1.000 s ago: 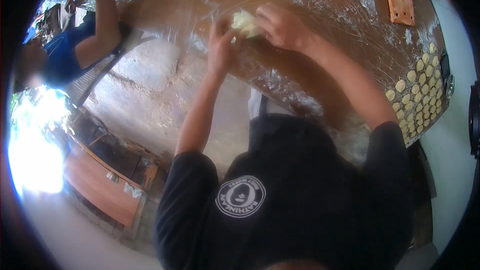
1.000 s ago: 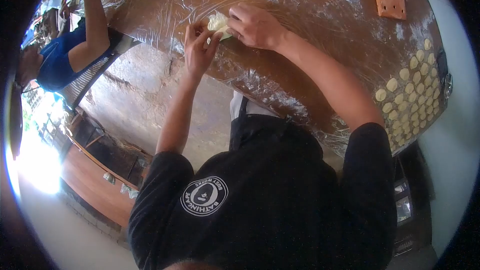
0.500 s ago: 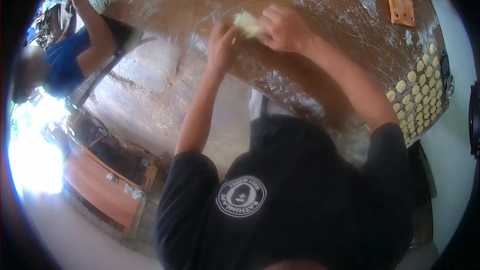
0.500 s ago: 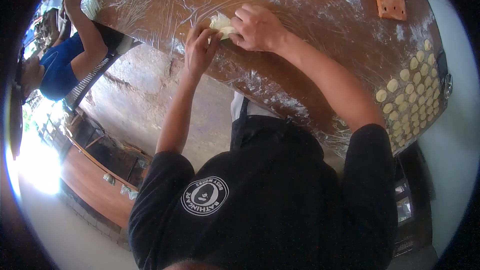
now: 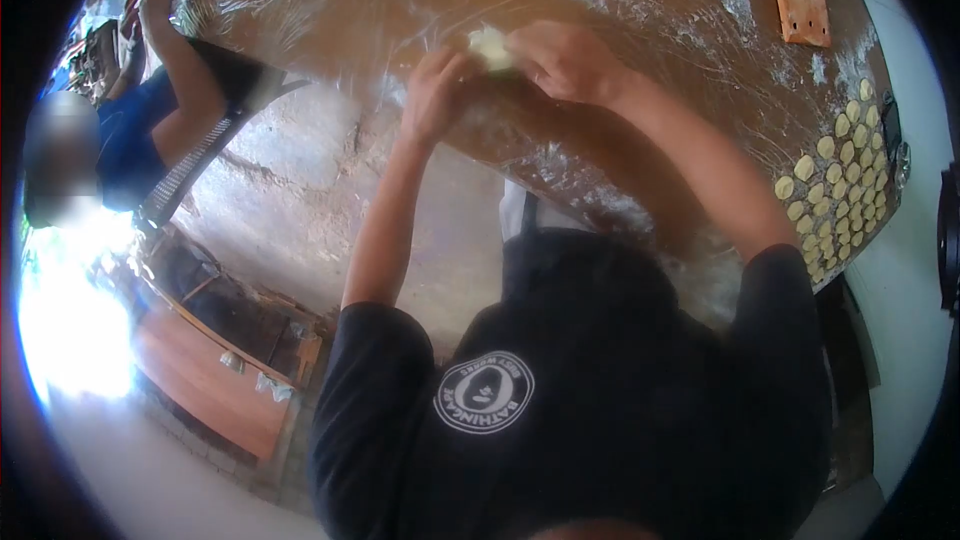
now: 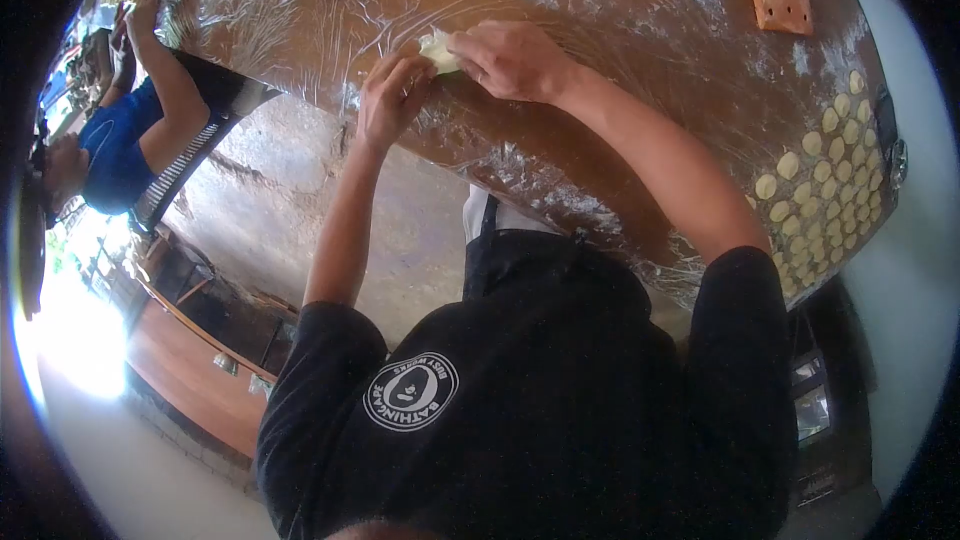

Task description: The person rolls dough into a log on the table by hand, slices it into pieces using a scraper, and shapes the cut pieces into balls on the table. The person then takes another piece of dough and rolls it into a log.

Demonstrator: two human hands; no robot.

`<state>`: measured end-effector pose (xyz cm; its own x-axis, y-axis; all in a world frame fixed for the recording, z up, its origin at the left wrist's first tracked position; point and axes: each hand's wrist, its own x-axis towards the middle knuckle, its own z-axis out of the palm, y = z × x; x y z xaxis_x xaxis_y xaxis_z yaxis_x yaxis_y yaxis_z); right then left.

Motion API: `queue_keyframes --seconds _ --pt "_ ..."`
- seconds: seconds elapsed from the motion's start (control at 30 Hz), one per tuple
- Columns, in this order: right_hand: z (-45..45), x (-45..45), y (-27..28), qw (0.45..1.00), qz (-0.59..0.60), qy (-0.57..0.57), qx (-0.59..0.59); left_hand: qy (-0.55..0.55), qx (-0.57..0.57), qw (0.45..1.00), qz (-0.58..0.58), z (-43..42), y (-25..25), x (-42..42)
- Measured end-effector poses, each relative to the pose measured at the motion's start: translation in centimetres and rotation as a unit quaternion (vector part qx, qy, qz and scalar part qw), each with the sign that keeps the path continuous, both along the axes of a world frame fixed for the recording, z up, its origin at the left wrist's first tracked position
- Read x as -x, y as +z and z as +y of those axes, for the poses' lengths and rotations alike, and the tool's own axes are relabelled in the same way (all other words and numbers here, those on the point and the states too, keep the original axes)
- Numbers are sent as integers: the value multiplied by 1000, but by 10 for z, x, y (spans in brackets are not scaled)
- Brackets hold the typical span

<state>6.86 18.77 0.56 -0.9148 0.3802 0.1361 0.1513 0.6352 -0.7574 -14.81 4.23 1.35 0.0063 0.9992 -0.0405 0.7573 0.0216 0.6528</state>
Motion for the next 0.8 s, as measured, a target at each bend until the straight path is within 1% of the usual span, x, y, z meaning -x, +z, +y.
queue_keyframes --seconds 0.07,0.1,0.17,0.27,0.3,0.37,0.4,0.47,0.5,0.57,0.6,0.63,0.67,0.73,0.77,0.8 --pt "0 2 5 996 1 -17 -86 15 -54 998 6 5 4 -4" --pt "1 3 9 994 27 -34 -103 24 -82 996 9 8 7 -6" --pt "1 6 16 986 79 -65 -134 35 -66 997 -7 6 2 -6" --pt "1 3 -4 992 50 -19 -112 23 -54 998 -15 5 -10 5" --pt "0 3 -1 993 35 -28 -113 14 -49 999 -16 5 -7 7" --pt "2 4 4 992 8 -47 -120 45 -62 997 -2 9 -3 3" --pt "0 5 10 990 16 -71 -118 59 -69 996 5 12 1 -1" --pt "-3 10 18 986 35 -118 -116 66 -86 993 -34 18 4 -9" --pt "-3 10 14 986 32 -116 -114 70 -95 992 -53 20 4 -10" --pt "-8 7 1 988 29 -111 -107 13 -108 994 -1 21 -7 2" --pt "-4 8 4 989 -8 -103 -107 -16 -116 993 26 25 -7 9" --pt "1 7 7 989 -44 -96 -107 -32 -89 993 67 28 -8 14" --pt "2 6 11 987 -79 -88 -104 9 -101 991 86 26 -7 13" --pt "-3 1 35 975 -94 -174 -99 90 -133 979 126 37 19 -5" --pt "-10 -5 48 965 -103 -219 -98 106 -162 978 80 35 18 -16" --pt "-22 -19 58 958 -103 -253 -86 73 -151 985 47 26 16 -25"
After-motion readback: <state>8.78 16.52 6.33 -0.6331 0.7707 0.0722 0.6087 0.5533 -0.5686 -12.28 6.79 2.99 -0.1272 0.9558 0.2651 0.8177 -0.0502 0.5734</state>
